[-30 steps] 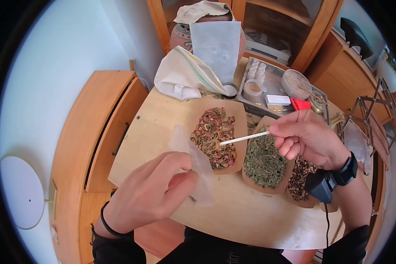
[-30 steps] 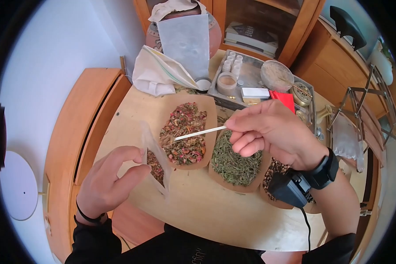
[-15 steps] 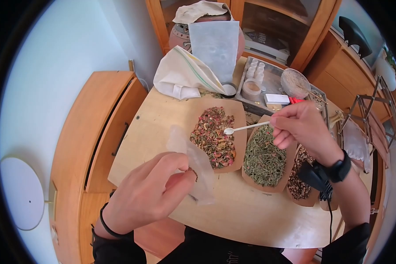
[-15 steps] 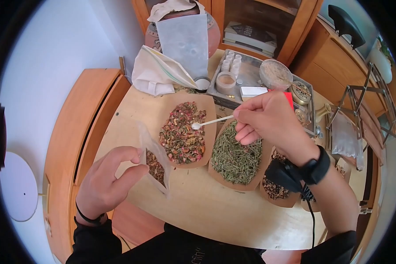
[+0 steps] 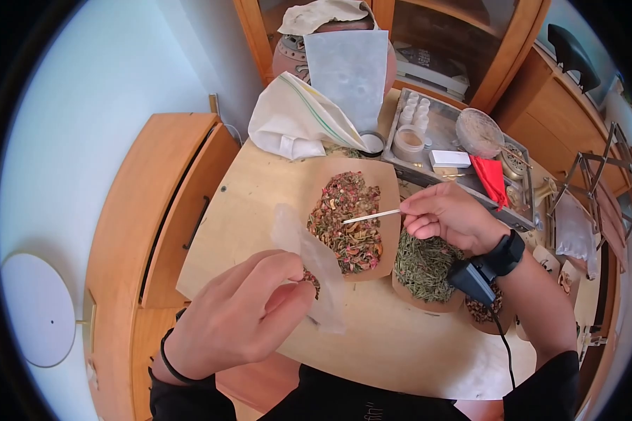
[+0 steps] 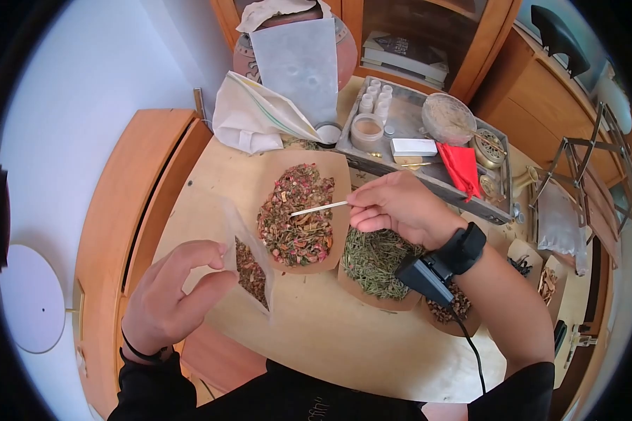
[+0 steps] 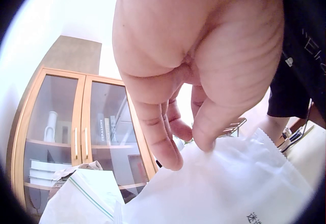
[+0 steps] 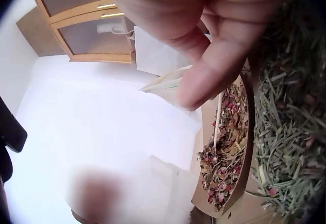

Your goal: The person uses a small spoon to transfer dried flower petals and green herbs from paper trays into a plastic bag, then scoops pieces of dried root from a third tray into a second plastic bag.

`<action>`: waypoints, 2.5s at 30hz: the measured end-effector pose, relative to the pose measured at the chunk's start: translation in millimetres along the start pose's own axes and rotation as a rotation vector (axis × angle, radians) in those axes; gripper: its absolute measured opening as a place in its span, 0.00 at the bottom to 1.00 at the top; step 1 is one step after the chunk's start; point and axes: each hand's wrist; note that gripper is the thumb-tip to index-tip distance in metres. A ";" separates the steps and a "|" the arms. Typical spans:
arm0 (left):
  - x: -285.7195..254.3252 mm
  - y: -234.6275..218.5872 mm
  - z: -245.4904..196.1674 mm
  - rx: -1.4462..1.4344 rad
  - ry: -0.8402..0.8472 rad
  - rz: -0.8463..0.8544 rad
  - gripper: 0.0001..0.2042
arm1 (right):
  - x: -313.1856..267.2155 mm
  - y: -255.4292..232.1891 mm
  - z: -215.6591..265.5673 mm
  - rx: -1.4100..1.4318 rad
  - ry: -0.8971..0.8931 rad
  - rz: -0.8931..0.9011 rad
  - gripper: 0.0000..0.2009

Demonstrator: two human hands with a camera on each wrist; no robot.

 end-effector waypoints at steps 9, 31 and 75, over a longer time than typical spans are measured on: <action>1.5 -0.4 1.6 -0.013 0.025 -0.023 0.07 | -40.2 -10.4 21.9 0.027 -0.022 -0.032 0.09; 0.3 -0.2 -4.7 -0.049 -0.054 -0.013 0.07 | -32.1 -6.6 26.1 -0.299 -0.198 -0.209 0.07; -1.5 3.4 0.2 0.046 0.037 -0.023 0.07 | -24.7 4.9 0.5 -0.190 -0.030 -0.094 0.07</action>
Point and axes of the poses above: each hand's wrist, its own x-axis towards the middle knuckle, its own y-axis out of the palm, z = x × y, and after that the axes turned 3 degrees about x, right-handed
